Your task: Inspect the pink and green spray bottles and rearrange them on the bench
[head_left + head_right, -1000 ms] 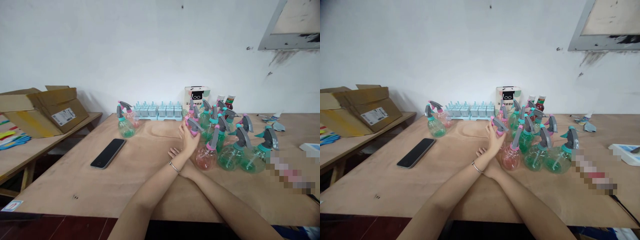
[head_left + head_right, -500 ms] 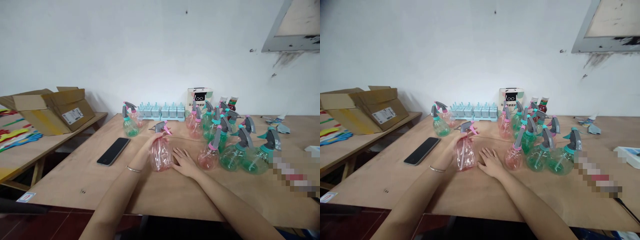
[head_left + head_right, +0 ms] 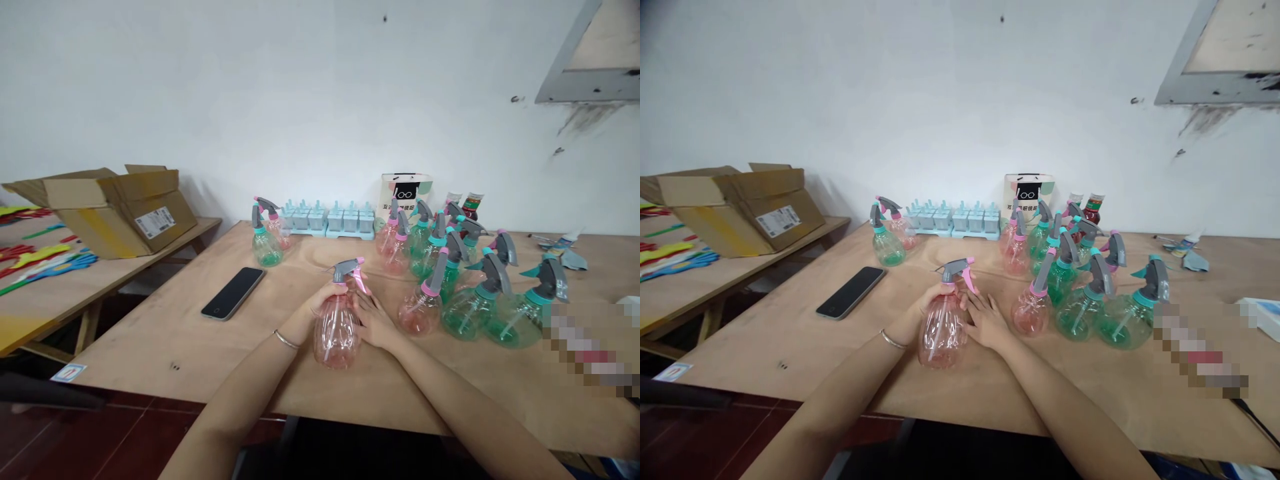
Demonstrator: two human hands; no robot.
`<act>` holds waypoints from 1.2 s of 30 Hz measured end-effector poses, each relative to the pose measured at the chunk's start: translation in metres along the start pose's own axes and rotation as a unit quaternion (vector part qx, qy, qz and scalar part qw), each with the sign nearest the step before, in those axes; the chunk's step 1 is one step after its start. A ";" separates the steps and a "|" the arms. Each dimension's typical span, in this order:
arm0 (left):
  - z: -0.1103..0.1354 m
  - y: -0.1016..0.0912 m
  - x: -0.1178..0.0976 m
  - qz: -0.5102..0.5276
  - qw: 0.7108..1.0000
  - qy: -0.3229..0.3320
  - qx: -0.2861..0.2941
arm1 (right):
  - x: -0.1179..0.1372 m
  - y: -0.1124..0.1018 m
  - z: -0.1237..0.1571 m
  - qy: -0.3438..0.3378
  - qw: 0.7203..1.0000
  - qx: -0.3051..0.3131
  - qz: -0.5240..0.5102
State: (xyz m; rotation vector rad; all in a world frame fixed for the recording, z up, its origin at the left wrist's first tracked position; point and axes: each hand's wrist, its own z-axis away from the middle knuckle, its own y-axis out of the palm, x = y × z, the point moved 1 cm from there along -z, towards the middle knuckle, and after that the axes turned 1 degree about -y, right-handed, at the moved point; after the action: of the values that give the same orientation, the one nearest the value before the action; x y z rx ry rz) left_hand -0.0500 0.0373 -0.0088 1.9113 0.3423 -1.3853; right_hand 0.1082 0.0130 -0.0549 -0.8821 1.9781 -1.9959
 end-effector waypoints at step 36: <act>-0.003 0.008 -0.005 -0.043 0.996 0.059 -0.042 | 0.001 -0.002 -0.003 0.006 0.999 0.026 0.020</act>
State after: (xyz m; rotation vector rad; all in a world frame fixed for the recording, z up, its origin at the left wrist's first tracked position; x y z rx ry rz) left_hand -0.0449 0.0350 -0.0007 1.9340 0.5374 -1.2944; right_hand 0.1063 0.0148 -0.0526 -0.8137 1.9260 -2.0257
